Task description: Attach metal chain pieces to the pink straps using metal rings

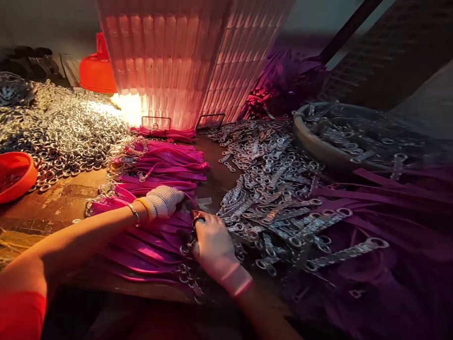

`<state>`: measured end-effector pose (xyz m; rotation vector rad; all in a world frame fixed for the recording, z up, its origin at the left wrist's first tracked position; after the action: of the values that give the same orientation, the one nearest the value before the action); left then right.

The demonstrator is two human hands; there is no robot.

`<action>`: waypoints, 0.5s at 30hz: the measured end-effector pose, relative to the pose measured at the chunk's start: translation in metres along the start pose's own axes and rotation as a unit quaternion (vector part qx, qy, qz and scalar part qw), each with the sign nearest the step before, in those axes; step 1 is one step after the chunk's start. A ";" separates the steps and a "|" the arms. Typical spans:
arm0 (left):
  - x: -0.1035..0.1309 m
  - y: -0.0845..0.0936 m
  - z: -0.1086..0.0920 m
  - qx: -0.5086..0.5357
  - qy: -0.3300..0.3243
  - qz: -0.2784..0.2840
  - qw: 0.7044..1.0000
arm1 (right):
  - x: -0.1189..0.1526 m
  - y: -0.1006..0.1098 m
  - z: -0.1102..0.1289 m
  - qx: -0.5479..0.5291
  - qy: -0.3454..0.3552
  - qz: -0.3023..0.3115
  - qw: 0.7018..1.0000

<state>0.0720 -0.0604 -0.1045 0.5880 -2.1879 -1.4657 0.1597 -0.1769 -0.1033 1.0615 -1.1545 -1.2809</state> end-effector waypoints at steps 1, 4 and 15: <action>-0.012 -0.003 0.004 -0.019 0.000 0.003 1.000 | 0.002 -0.002 0.000 -0.006 -0.003 -0.019 1.000; -0.038 -0.005 0.011 -0.069 0.000 0.006 0.998 | 0.004 -0.003 -0.004 -0.021 -0.007 -0.049 0.999; 0.049 0.005 0.007 -0.156 -0.006 0.040 0.987 | 0.003 -0.017 -0.010 -0.062 0.027 -0.088 0.994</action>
<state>0.0275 -0.0812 -0.0960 0.3789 -1.9104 -1.7251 0.1671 -0.1807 -0.1218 1.1166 -0.9455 -1.4333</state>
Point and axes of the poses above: each hand's wrist, its own x-axis away from the middle knuckle, its own y-axis out of the back of the hand, z = x × y, the point moved 6 cm from there along -x, towards the middle knuckle, and after that the axes turned 10 degrees about -y, right-handed, at the moved point
